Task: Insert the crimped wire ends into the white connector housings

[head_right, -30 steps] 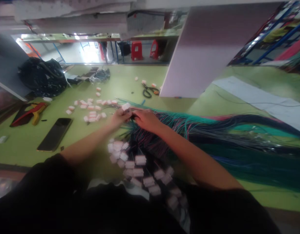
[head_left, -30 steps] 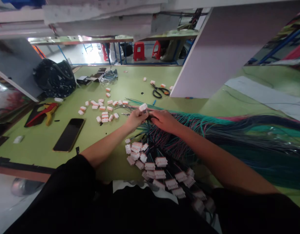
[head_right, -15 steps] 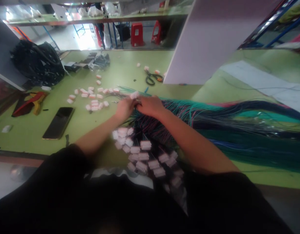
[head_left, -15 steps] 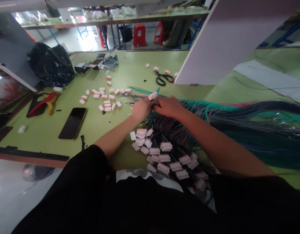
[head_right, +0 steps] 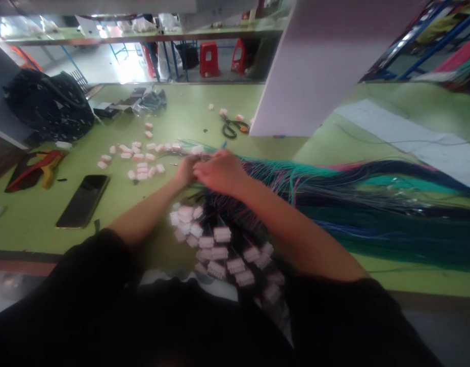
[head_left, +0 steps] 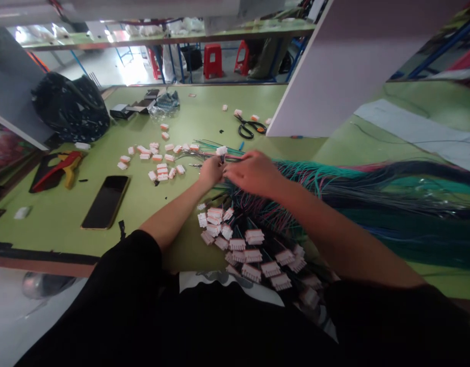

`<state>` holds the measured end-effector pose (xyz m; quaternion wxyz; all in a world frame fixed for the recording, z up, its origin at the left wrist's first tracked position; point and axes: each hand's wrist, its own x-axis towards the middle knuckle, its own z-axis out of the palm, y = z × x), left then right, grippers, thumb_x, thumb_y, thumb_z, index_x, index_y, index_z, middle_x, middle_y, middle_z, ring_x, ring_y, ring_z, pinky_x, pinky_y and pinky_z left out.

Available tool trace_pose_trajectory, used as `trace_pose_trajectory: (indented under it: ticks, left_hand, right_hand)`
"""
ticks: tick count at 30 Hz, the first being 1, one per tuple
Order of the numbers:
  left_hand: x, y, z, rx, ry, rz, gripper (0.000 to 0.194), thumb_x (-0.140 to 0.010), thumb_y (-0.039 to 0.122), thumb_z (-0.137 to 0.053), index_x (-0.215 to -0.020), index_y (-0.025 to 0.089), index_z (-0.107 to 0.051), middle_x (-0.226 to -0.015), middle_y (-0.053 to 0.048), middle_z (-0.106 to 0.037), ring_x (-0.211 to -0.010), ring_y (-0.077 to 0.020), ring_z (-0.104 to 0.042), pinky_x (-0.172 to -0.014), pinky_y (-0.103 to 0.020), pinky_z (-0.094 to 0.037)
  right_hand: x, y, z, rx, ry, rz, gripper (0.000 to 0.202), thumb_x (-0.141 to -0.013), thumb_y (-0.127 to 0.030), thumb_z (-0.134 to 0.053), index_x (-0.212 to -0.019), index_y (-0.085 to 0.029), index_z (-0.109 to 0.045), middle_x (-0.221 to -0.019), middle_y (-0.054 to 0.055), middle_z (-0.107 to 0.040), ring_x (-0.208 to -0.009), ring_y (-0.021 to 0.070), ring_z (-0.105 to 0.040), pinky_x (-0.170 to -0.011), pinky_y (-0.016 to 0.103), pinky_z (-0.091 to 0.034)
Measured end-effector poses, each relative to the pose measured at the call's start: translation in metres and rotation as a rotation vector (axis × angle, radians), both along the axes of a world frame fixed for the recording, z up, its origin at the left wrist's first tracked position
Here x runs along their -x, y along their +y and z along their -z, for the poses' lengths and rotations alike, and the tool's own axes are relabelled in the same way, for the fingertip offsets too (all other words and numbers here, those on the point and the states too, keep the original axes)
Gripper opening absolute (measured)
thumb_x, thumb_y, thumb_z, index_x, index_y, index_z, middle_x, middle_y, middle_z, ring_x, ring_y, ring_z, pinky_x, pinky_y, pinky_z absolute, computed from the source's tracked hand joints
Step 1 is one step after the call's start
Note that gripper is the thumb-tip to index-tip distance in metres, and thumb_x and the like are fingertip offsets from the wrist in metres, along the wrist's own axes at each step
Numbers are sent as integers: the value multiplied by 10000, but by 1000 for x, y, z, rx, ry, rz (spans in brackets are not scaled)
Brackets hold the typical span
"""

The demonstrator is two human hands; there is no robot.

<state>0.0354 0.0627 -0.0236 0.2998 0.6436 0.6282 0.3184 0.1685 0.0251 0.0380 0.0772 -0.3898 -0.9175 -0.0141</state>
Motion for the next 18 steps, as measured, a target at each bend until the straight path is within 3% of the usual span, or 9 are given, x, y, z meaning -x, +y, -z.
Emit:
trace_pose_trajectory:
  ticks: [2,4,7,9,11,14,18]
  left_hand:
    - [3,-7,-7,73,-169,77,246,-744,165,-571,-986,128,-594,-483,42,-530,-468,-126,-554,-523,-237,-443]
    - [8,-16,-12,201,-424,145,330,-734,137,-581,-1062,128,-552,-539,33,-565,-467,-115,-576,-534,-242,-475]
    - [18,-30,-12,318,-584,236,118,-772,200,-568,-858,122,-588,-680,-33,-636,-561,-110,-616,-608,-257,-508]
    - [24,-40,-9,215,-464,283,116,-774,243,-571,-740,138,-605,-727,-39,-661,-643,-114,-621,-657,-251,-505]
    - [29,-52,-5,57,-290,334,106,-760,261,-586,-750,170,-640,-773,-25,-683,-729,-129,-622,-711,-251,-495]
    - [30,-75,-2,20,-122,437,211,-782,259,-550,-955,199,-654,-937,-44,-704,-797,-158,-638,-731,-273,-498]
    - [18,-104,-11,-59,26,474,367,-832,171,-418,-1177,168,-546,-1169,-95,-638,-1045,-189,-601,-897,-330,-470]
  right_hand:
    - [-21,29,3,-26,69,266,347,-869,-298,-369,-1002,-203,-675,-756,75,-672,-753,224,-589,-819,416,-399]
    - [-43,62,13,-15,90,411,393,-883,-303,-358,-1168,-175,-596,-857,114,-677,-819,251,-604,-797,420,-405]
    - [-70,103,32,4,70,591,526,-861,-350,-431,-1325,-104,-424,-906,176,-666,-824,275,-606,-733,413,-419]
    - [-79,121,42,-14,23,654,552,-844,-344,-464,-1326,-79,-404,-916,200,-663,-816,275,-607,-706,403,-422]
    - [-82,132,49,-33,-42,670,433,-857,-301,-435,-1234,-97,-500,-895,193,-669,-815,268,-611,-704,399,-419]
    - [-80,137,51,-56,-118,653,313,-874,-256,-396,-1053,-117,-612,-874,187,-674,-846,273,-619,-729,402,-408]
    - [-79,139,52,-132,-60,726,355,-902,-235,-322,-1071,-84,-595,-932,218,-663,-886,288,-619,-745,401,-402]
